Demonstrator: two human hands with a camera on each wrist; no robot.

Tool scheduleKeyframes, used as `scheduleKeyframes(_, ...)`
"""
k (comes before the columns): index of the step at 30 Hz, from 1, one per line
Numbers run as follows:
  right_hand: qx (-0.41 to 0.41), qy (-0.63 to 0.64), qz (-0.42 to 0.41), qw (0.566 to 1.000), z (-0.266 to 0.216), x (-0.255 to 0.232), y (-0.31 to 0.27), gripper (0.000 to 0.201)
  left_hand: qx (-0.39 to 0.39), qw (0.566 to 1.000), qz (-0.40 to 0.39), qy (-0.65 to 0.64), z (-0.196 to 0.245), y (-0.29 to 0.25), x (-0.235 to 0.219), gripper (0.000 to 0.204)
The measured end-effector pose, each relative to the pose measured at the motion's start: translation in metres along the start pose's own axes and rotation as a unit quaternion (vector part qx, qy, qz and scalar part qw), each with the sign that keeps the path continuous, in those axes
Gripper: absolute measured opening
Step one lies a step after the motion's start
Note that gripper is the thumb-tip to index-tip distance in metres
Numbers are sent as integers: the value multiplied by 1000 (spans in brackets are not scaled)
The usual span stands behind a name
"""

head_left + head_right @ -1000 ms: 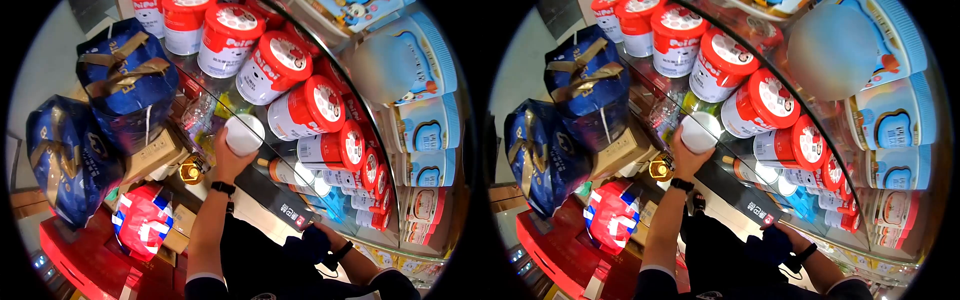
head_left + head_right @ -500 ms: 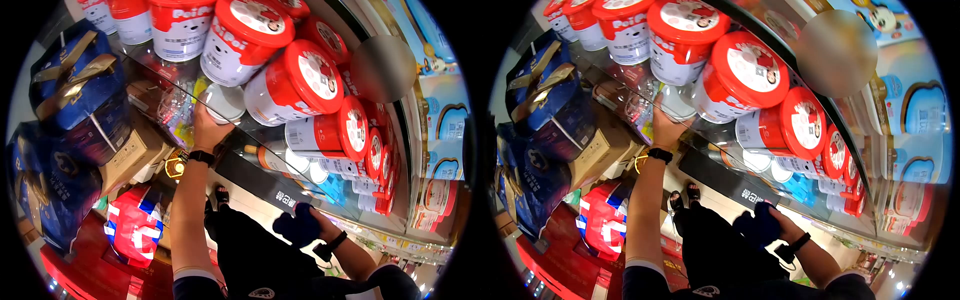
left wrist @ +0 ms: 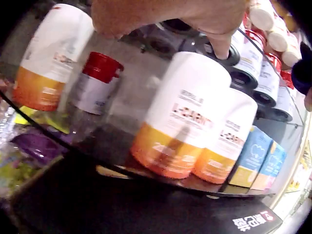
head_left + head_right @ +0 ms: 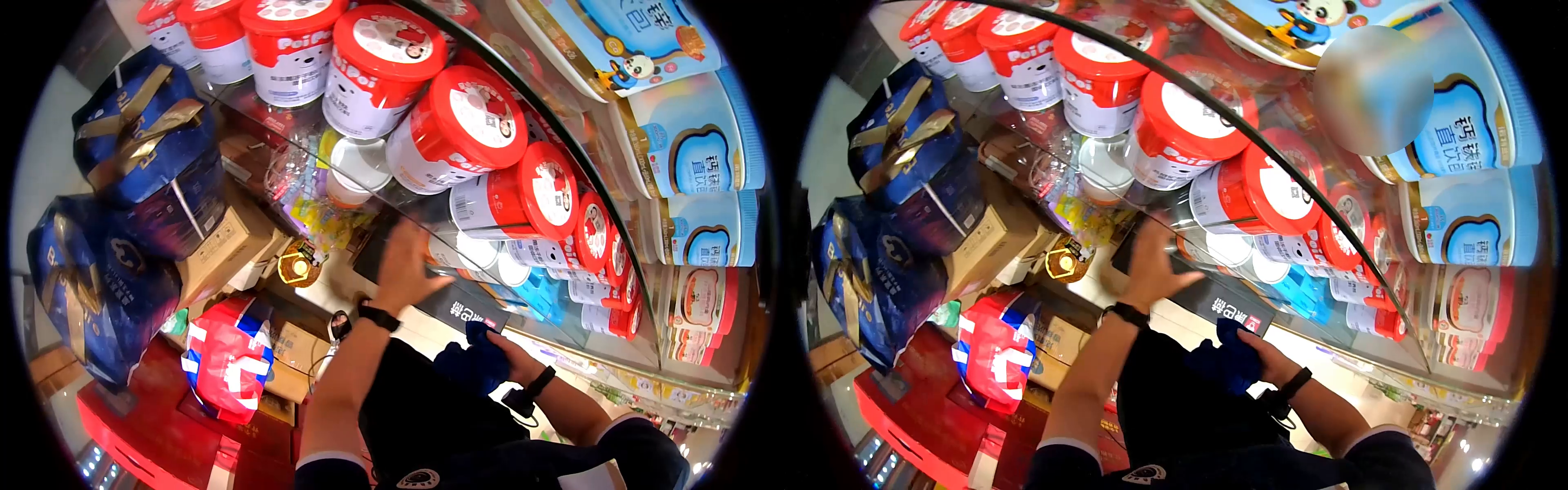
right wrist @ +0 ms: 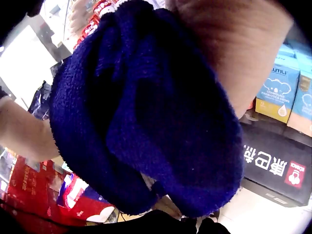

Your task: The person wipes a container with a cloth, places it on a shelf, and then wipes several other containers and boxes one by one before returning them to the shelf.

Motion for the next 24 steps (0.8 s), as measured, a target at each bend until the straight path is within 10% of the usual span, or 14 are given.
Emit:
scheduleKeyframes(11, 12, -59, 30, 998, 9, -19, -8, 46, 54, 998, 9, 9, 14, 8, 89, 79)
scheduleKeyframes(24, -43, -32, 27, 998, -3, -18, -4, 43, -10, 996, 22, -84, 35, 35, 44, 74)
Point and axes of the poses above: each hand's wrist, its own y-axis towards the middle knuckle, its own x-axis out of the palm, z = x × y, the point moved 3 cm from there along y, towards the middle knuckle, and after that the axes turned 7 degrees about z, right-handed, at the moved point
